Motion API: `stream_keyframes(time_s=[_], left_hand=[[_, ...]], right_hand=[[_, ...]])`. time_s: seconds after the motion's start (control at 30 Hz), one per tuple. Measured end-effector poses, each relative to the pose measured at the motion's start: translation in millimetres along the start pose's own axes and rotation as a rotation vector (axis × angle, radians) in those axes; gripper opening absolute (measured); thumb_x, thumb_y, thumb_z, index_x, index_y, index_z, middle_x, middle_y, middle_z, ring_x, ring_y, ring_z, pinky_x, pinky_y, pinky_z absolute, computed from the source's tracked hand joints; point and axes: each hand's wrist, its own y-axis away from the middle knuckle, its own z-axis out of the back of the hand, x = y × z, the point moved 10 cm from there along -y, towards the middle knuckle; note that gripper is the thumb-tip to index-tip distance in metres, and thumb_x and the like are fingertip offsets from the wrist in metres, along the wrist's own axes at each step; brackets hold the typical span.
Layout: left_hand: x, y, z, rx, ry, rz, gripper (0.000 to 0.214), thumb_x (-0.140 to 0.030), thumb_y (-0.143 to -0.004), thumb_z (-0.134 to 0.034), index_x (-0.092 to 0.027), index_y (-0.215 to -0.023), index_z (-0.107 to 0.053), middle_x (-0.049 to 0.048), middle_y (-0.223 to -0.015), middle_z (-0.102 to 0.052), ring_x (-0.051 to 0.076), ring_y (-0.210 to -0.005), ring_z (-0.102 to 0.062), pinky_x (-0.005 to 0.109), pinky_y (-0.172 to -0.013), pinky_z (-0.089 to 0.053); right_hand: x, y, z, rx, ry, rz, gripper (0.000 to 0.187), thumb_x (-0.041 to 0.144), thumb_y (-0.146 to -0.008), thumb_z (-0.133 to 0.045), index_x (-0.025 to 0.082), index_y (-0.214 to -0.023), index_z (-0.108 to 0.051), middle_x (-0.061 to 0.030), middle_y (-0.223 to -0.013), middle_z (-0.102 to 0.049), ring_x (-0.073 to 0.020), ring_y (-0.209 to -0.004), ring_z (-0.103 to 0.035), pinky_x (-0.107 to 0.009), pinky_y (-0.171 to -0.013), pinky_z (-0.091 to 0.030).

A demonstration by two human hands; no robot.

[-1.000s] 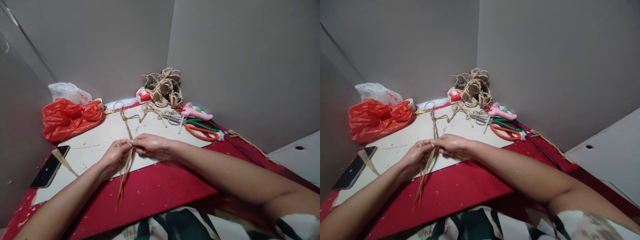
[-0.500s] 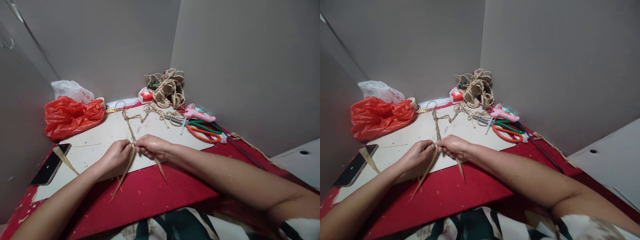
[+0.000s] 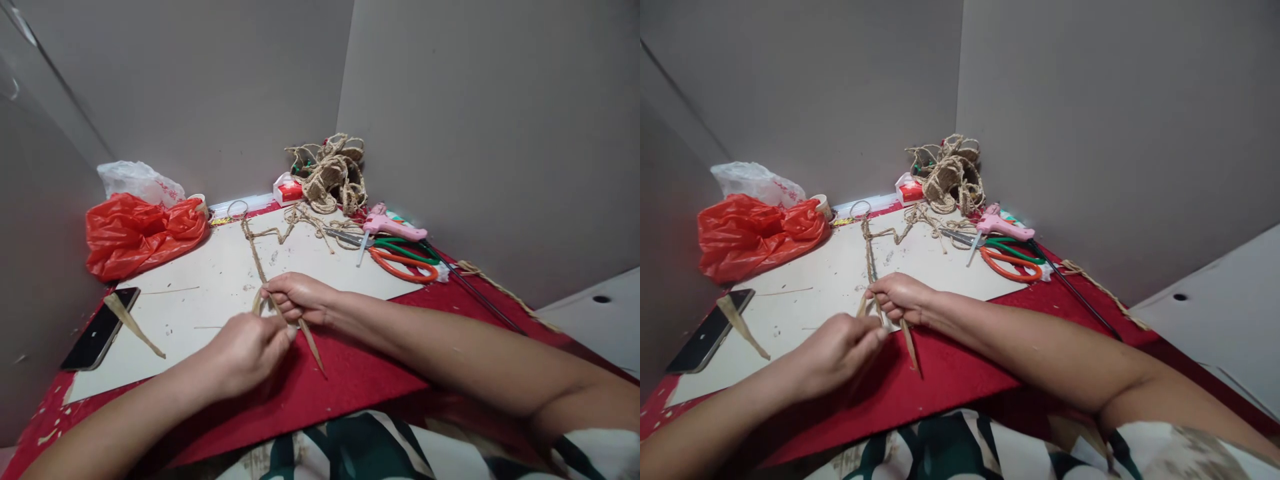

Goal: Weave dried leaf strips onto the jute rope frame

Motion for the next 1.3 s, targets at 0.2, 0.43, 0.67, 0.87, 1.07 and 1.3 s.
stream_keyframes(time_s=[0.2,0.43,0.67,0.87,1.07,1.3], left_hand=[[59.2,-23.2,51.8,-0.402,0.612,0.188,0.016,-0.032,-0.078,-0.057,-0.016,-0.081,-0.056,0.0018,-0.071,-0.057,0.011,-0.060,-0.050,0.023,-0.060,-0.039],[76.0,-33.8,-0.6,-0.042,0.751,0.347,0.027,-0.036,-0.082,-0.051,-0.014,-0.067,-0.055,-0.0076,-0.049,-0.027,0.003,-0.039,-0.015,0.021,-0.040,-0.007],[69.7,-38.9,7.5,-0.012,0.585,0.327,0.025,-0.031,-0.077,-0.054,-0.014,-0.059,-0.057,-0.0056,-0.044,-0.033,0.005,-0.039,-0.019,0.025,-0.042,-0.011],[72.2,-34.8,-1.3,-0.049,0.664,0.361,0.024,-0.029,-0.078,-0.055,-0.016,-0.059,-0.049,-0.0070,-0.044,-0.031,0.004,-0.039,-0.016,0.025,-0.043,-0.008],[75.6,-35.3,1.5,-0.101,0.668,0.310,0.025,-0.031,-0.077,-0.057,-0.015,-0.059,-0.050,-0.0050,-0.049,-0.039,0.004,-0.042,-0.027,0.022,-0.045,-0.015],[74.6,-28.7,1.8,-0.203,0.751,0.334,0.033,-0.032,-0.077,-0.056,-0.017,-0.053,-0.040,-0.0082,-0.043,-0.028,0.003,-0.039,-0.018,0.022,-0.042,-0.010]], right_hand=[[-1.3,-3.1,-9.8,0.129,-0.047,-0.050,0.017,0.016,-0.088,-0.042,0.014,-0.071,-0.047,0.0126,-0.043,-0.020,-0.0022,-0.035,-0.005,-0.012,-0.031,-0.008],[1.6,-1.9,-2.3,0.165,0.163,-0.061,0.015,0.018,-0.086,-0.044,0.015,-0.072,-0.048,0.0123,-0.044,-0.021,-0.0027,-0.035,-0.009,-0.013,-0.034,-0.008],[39.4,3.1,-0.3,0.004,1.068,0.326,0.022,0.014,-0.085,-0.044,0.010,-0.077,-0.064,-0.0020,-0.065,-0.060,-0.0082,-0.055,-0.046,-0.020,-0.056,-0.036],[53.7,21.6,-7.6,-0.202,1.518,0.369,0.028,0.023,-0.087,-0.043,0.013,-0.085,-0.070,-0.0093,-0.081,-0.068,-0.0146,-0.067,-0.053,-0.024,-0.062,-0.033],[60.4,30.3,-8.5,-0.178,1.407,0.334,0.027,0.019,-0.085,-0.042,0.010,-0.073,-0.064,-0.0065,-0.067,-0.063,-0.0121,-0.058,-0.049,-0.022,-0.054,-0.032],[31.7,24.0,-22.8,-0.217,1.422,0.384,0.028,0.019,-0.085,-0.039,0.010,-0.075,-0.063,-0.0125,-0.076,-0.067,-0.0168,-0.066,-0.059,-0.025,-0.062,-0.039]])
